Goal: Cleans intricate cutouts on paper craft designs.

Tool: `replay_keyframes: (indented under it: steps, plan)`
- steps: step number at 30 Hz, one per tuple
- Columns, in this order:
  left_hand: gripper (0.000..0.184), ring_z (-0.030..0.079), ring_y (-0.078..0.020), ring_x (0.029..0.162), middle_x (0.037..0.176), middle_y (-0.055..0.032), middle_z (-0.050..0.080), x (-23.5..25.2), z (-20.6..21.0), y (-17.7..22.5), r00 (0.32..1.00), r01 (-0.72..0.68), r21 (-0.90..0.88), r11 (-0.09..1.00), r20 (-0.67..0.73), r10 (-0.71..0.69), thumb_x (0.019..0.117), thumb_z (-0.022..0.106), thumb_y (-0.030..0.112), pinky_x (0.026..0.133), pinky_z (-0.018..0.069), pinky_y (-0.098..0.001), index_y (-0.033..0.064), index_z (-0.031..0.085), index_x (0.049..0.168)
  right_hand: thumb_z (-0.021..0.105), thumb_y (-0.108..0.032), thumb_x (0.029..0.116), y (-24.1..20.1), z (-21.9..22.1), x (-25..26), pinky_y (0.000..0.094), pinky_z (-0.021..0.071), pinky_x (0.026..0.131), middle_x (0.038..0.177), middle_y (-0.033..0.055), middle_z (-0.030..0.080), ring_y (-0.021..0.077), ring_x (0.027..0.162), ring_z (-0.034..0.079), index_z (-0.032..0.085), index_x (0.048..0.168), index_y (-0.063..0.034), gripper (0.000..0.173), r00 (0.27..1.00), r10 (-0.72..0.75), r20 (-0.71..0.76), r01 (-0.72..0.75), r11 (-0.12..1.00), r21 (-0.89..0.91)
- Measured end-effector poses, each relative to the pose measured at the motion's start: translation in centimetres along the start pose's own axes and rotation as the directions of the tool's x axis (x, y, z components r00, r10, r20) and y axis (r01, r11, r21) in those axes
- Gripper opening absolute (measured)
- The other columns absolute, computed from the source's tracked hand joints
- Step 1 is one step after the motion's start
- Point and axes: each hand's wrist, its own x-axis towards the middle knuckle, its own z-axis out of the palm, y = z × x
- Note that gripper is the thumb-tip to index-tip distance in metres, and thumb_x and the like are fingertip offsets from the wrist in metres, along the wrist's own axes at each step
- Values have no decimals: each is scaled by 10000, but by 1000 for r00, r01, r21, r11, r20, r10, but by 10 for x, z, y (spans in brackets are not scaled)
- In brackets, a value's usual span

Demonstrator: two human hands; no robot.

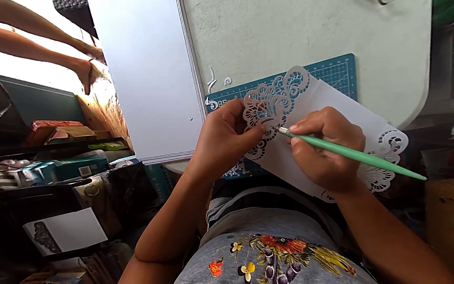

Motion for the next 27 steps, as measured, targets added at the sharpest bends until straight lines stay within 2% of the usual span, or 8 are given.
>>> replay_keyframes:
  steps: [6, 11, 15, 19, 27]
  plan:
    - [286, 713, -38, 849, 992, -6, 733, 1, 1, -1, 1000, -13, 3, 1000, 3, 13, 888, 672, -50, 774, 608, -202, 10, 616, 1162, 587, -44, 833, 0, 1, 0, 130, 422, 604, 773, 57, 624, 18, 698, 559, 628, 876, 31, 97, 1000, -14, -1, 14, 998, -54]
    - [297, 713, -37, 858, 999, -2, 734, 1, 0, -2, 1000, -26, 7, 1000, 2, 26, 885, 672, -53, 785, 609, -203, 10, 616, 1169, 585, -38, 839, 0, 1, 1, 123, 444, 614, 793, 54, 631, 12, 715, 575, 621, 885, 27, 87, 1000, -14, -3, 13, 999, -40]
    - [296, 715, -42, 861, 999, -9, 734, 1, 1, -3, 999, -35, 5, 999, 3, 35, 887, 671, -55, 785, 610, -207, 5, 612, 1170, 586, -45, 835, -1, 1, 1, 131, 421, 604, 775, 55, 628, 18, 702, 563, 626, 875, 24, 89, 1000, -6, -6, 6, 999, -48]
    - [282, 714, -37, 843, 986, -2, 735, 1, 1, -2, 1000, -26, 12, 1000, -5, 26, 889, 674, -42, 766, 610, -203, 14, 616, 1159, 588, -38, 851, 0, 0, 0, 115, 482, 621, 825, 46, 635, -3, 723, 594, 614, 918, 27, 96, 1000, 1, -9, -1, 1000, -20]
    - [284, 716, -36, 852, 998, -4, 735, 1, 2, -3, 1000, -29, 23, 999, -11, 30, 887, 668, -39, 775, 612, -203, 11, 619, 1162, 586, -38, 835, 0, 3, 2, 141, 415, 602, 775, 72, 633, 28, 694, 556, 632, 880, 43, 104, 1000, -22, -4, 21, 995, -94]
